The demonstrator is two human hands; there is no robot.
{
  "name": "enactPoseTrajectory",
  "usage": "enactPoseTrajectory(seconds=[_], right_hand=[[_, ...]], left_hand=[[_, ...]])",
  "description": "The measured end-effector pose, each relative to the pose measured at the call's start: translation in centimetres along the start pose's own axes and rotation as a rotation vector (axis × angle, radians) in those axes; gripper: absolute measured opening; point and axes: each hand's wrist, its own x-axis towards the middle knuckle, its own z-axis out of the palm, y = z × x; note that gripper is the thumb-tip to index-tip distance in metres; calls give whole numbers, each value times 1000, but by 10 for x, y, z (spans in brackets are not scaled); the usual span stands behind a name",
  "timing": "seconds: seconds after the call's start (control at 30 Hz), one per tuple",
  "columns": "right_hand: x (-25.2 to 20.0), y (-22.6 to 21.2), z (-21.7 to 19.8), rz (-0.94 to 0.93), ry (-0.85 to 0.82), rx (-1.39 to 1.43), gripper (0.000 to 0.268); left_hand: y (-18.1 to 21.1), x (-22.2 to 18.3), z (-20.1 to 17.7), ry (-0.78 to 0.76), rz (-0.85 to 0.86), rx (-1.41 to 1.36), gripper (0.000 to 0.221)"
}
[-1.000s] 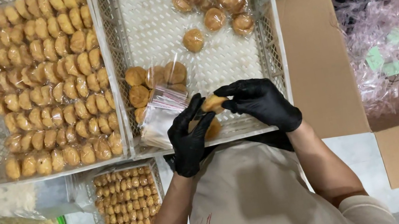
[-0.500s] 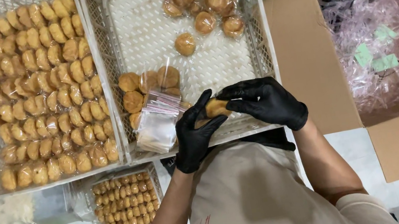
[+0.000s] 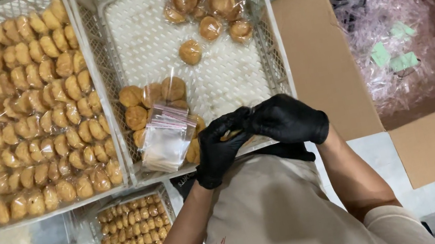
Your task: The person is individually bagging small round pastries and placing them into a shipping box lined with protective shredded paper.
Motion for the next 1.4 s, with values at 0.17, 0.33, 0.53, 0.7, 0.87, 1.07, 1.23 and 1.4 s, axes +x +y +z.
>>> enactPoseTrajectory(seconds=[0.17, 0.33, 0.53, 0.7, 0.87, 1.07, 1.23, 1.4], right_hand=[[10, -42, -14, 2, 13, 29, 16], [1, -15, -8, -33, 446, -415, 12], [-14, -13, -20, -46, 537, -482, 16], [-24, 2, -16, -21, 510, -689, 27], [-38, 5, -8, 34, 566, -690, 24], [-69, 16, -44, 267, 869, -146, 25], [-168, 61, -111, 470, 790, -415, 31], [-202, 111, -152, 769, 712, -753, 43]], left_hand=[[-26, 11, -7, -223, -210, -484, 71], [1, 15, 14, -186, -211, -323, 59], [12, 19, 20, -220, -275, -482, 47], [14, 17, 30, -302, -217, -266, 54], [17, 13, 30, -463, -185, -256, 58], [2, 4, 35, -477, -181, -457, 54], [-4, 20, 25, -482, -206, -586, 58], [-10, 30, 27, -431, -234, -658, 60]])
